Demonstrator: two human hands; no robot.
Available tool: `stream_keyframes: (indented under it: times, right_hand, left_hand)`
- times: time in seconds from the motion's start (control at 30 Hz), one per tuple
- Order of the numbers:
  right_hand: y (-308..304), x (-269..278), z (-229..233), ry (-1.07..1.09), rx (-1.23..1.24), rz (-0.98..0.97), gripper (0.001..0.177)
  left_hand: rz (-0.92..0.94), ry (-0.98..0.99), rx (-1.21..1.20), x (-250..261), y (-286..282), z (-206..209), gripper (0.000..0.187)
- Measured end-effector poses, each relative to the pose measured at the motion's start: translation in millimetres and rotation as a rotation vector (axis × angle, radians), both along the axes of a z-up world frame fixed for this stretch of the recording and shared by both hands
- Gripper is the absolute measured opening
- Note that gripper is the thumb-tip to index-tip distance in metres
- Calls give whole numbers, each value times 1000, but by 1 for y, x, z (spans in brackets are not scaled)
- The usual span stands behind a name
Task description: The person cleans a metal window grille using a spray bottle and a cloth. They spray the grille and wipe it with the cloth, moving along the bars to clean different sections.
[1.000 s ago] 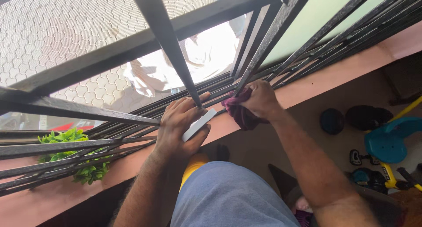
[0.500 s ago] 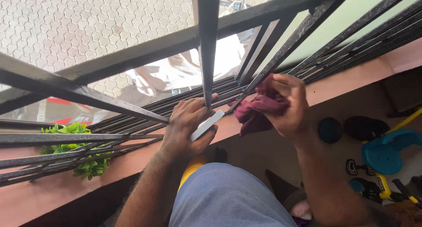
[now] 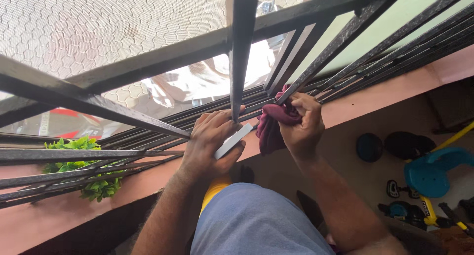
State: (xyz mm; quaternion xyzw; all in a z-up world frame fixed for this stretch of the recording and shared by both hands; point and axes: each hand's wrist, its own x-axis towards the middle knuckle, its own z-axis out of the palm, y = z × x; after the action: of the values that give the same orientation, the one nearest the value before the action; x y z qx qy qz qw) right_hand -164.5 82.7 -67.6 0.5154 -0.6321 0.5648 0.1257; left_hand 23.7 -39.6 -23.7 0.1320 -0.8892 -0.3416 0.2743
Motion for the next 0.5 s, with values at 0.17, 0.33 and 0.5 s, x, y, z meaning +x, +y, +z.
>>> stream_keyframes:
  times: [0.17,0.33,0.5]
  right_hand:
    - [-1,-22,20,-131,316,107,48]
    - [-1,-53,28,-91,363,313,59]
    - [-7,-5,-17,-96,20,-16,53]
  left_hand:
    - [-10,1,-5,3,-4,3,28]
    - [-9,-1,-2,-2,1,4,29]
    - [-5,-15,-4,-3,2,6,28]
